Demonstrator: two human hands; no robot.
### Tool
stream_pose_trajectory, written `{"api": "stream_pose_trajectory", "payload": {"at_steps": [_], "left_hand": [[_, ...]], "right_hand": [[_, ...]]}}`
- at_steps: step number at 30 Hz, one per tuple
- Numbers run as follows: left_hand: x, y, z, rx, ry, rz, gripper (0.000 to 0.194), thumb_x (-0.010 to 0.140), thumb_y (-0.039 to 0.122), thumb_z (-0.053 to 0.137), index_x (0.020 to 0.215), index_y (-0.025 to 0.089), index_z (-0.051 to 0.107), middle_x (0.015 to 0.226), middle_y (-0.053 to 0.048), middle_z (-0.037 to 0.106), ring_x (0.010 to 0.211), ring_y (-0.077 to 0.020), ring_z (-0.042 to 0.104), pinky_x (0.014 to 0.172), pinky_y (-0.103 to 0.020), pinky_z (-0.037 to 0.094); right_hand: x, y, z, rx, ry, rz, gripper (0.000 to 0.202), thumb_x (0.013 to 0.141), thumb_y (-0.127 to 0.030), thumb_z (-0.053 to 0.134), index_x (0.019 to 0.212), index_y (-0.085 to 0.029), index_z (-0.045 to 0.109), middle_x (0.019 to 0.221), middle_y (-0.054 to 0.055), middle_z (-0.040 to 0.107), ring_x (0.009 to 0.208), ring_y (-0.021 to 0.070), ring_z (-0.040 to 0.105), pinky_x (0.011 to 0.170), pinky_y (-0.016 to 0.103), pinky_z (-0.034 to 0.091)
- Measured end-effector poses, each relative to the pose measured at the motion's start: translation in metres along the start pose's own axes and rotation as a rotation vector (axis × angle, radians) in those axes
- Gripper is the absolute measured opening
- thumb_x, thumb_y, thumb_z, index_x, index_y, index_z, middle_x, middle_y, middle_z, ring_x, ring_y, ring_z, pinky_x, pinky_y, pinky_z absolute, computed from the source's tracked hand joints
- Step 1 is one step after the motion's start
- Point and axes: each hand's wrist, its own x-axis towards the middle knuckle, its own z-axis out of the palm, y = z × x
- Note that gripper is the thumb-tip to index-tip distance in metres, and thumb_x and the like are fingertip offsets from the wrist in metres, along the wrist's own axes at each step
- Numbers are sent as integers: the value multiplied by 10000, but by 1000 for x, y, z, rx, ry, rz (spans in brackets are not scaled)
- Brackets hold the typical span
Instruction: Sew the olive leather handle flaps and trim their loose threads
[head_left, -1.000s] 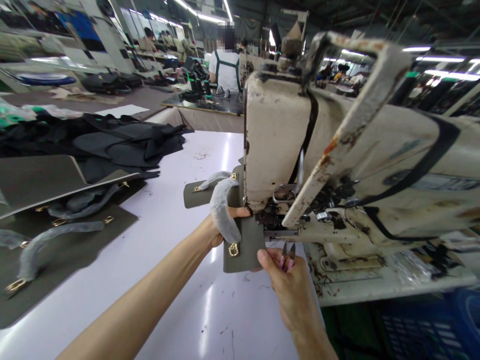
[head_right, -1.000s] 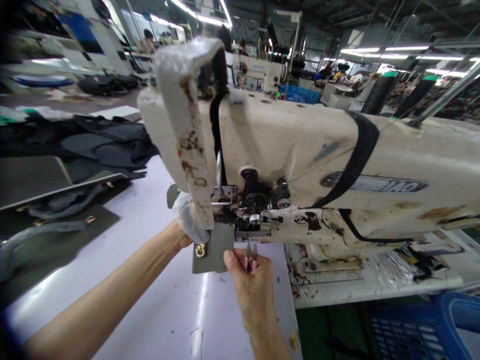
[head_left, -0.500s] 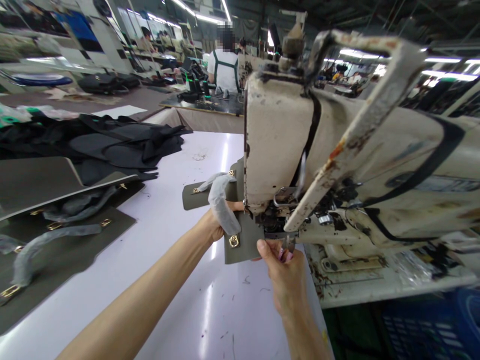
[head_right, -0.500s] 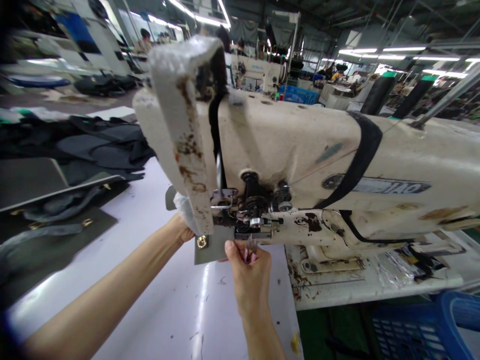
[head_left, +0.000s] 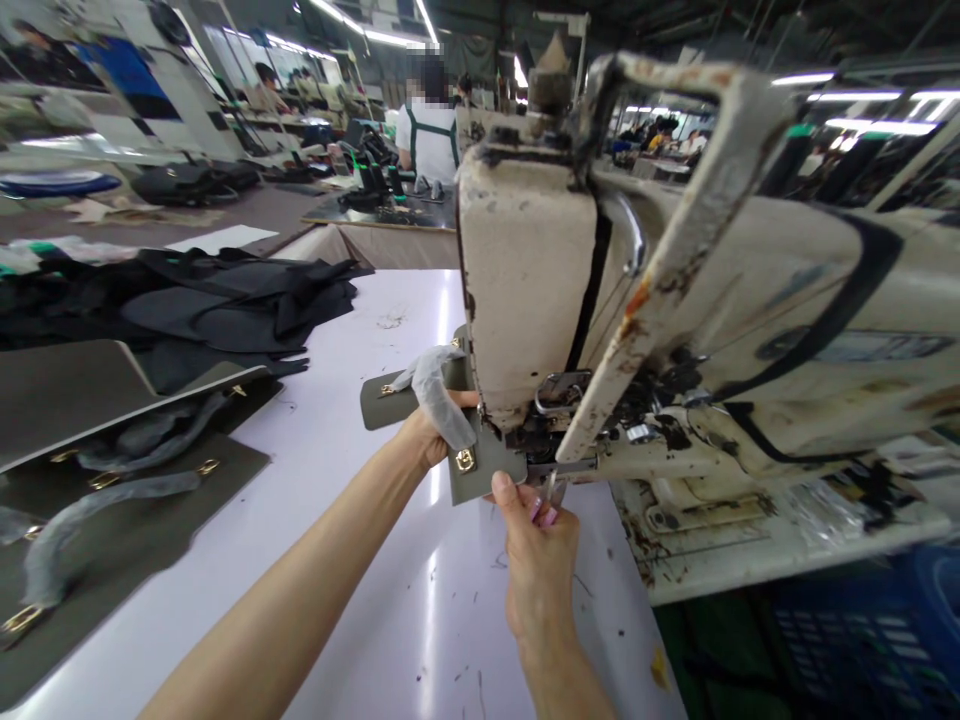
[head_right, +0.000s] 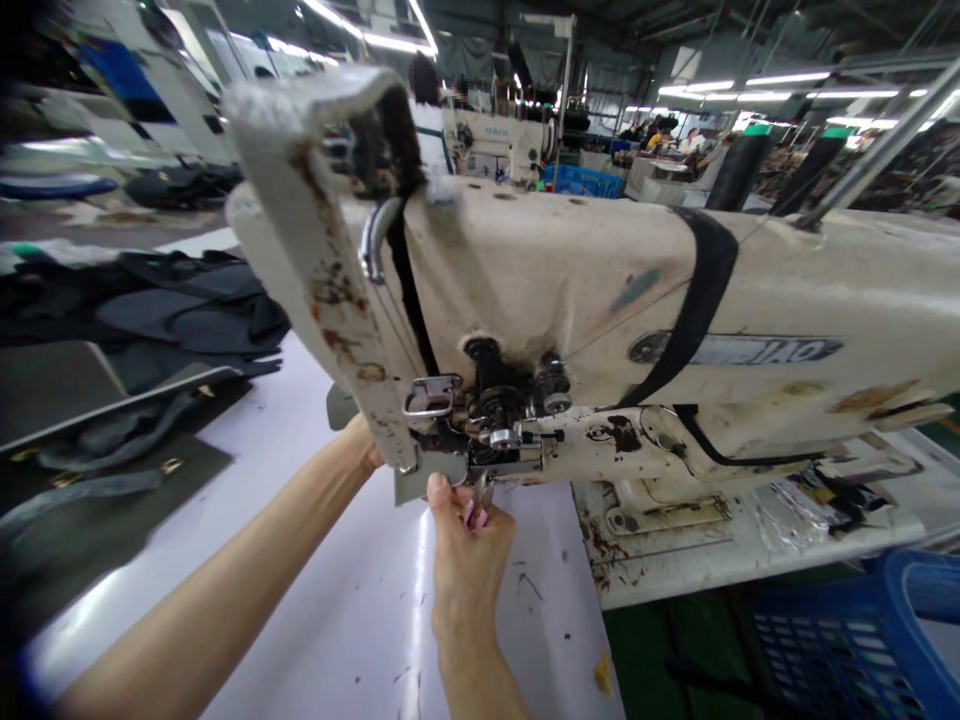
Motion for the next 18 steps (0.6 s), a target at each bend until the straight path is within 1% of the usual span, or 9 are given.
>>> {"api": "stream_pose_trajectory", "payload": {"at_steps": [3,4,6,8,13,18], "left_hand": [[0,2,0,40,-51,-45,211,674,9,634,848,43,748,689,-137,739,547,-246,701,544,-372,620],[1,2,-1,44,-60,-48,212,681,9,630,856,40,746,698,-138,741,550,-241,701,539,-362,618],[3,2,-3,41,-64,-35,192,695,12,628,846,44,743,717,-138,746,547,-227,700,515,-327,610],[5,1,-6,29,-62,-10,149,699,16,634,801,52,738,718,-135,748,548,-226,702,500,-313,606],[8,1,-11,2,-78,44,76,704,44,666,740,75,726,724,-126,753,610,-253,724,582,-367,638],[8,1,-15,-8,-74,83,91,681,66,713,768,91,719,741,-108,757,657,-265,737,632,-391,648]], "right_hand": [[-3,6,8,16,49,-4,486,796,-515,712,527,-192,468,511,-71,278,495,82,247,440,229,220],[-3,7,9,22,55,-8,498,811,-506,700,532,-202,420,523,-76,241,499,81,216,436,230,195],[-1,11,12,34,55,-26,505,830,-491,687,551,-212,372,546,-76,218,510,82,197,437,229,181],[1,14,14,41,58,-53,487,840,-483,683,570,-206,387,561,-69,250,527,86,219,447,224,207],[5,17,21,47,98,-91,437,840,-481,687,597,-179,485,566,-54,332,553,96,284,474,218,255],[6,15,29,66,137,-129,412,829,-497,686,628,-150,592,566,-31,427,588,117,368,520,222,322]]}}
